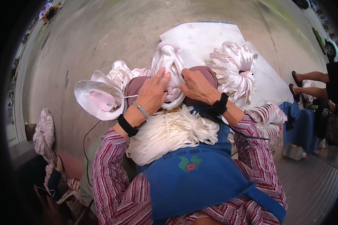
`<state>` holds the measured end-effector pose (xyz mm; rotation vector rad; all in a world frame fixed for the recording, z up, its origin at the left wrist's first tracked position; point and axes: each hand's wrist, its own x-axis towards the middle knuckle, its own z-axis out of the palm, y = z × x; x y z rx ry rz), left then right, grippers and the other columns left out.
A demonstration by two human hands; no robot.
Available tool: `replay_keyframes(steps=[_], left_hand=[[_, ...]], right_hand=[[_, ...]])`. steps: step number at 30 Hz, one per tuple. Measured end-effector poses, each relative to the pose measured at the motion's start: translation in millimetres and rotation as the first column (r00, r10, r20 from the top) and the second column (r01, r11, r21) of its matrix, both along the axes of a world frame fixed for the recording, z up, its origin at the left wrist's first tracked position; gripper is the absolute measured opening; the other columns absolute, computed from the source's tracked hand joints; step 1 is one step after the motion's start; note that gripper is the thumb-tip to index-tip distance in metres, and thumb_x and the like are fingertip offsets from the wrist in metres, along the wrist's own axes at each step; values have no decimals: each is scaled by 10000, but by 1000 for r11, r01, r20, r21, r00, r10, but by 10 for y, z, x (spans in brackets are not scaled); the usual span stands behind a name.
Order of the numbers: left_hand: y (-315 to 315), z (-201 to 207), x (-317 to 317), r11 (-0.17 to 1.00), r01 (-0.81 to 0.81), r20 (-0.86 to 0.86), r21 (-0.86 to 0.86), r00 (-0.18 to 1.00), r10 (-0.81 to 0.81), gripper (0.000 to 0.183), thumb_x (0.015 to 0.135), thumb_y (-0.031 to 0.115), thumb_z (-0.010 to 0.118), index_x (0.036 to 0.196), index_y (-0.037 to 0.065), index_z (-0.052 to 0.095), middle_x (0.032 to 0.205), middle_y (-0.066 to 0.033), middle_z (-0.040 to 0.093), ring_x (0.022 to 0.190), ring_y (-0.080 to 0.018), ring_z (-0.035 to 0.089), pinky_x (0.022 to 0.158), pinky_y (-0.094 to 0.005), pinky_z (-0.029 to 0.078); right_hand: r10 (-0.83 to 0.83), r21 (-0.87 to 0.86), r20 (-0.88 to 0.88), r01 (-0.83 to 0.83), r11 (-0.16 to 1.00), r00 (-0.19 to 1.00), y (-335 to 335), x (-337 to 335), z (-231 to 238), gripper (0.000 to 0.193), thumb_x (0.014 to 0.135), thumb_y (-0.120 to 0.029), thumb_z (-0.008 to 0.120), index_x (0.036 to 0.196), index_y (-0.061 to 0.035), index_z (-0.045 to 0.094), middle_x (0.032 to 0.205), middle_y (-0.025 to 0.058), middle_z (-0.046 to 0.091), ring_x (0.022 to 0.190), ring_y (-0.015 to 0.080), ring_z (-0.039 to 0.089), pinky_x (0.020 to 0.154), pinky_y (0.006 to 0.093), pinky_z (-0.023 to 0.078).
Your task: Lacing a pink and white sneaker while sitting on the ground.
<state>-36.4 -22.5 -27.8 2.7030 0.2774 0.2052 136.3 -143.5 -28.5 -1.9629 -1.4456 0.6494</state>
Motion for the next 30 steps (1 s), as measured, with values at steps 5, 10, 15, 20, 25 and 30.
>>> replay_keyframes(steps=[5,10,15,20,25,30], left_hand=[[3,73,5,995,-41,66,-88,997,47,764,731,134,729,1378,84,326,1432,-190,324,1104,-380,541,836,-400,512],[32,-119,4,997,-76,122,7,990,74,664,745,98,676,1331,56,368,1377,-203,391,1007,-377,596,729,-406,541],[119,-150,-105,990,-61,250,-130,964,92,571,769,56,622,1301,65,414,1322,-212,438,906,-378,631,690,-423,544],[-47,-31,-158,999,38,198,-1,979,-37,631,738,76,674,1322,126,438,1382,-174,376,1107,-338,522,908,-389,470],[-160,-163,-106,979,6,140,203,990,-35,606,757,134,659,1325,142,447,1410,-182,330,1101,-407,450,919,-438,451],[-302,-198,-103,972,43,112,232,991,-70,606,766,165,651,1329,127,431,1418,-209,305,1137,-486,407,931,-485,440]], right_hand=[[19,46,25,-20,999,999,25,-71,320,199,732,-59,562,854,83,497,663,299,548,658,466,570,587,472,449],[79,78,95,-86,993,992,18,-217,394,151,741,-40,536,826,66,469,648,283,535,652,462,563,593,476,447],[87,158,132,-108,982,987,48,-277,443,120,752,-20,523,820,51,453,663,275,538,655,457,561,591,478,446],[69,108,157,-86,990,985,12,-214,405,128,773,-19,528,867,53,480,695,274,559,666,443,575,588,465,453],[41,43,140,-48,998,989,105,-93,324,138,766,-32,533,839,66,470,673,298,565,678,463,585,603,490,465],[18,15,155,-21,1000,988,112,6,123,138,779,-37,521,856,71,483,687,304,569,694,462,584,619,493,463]])
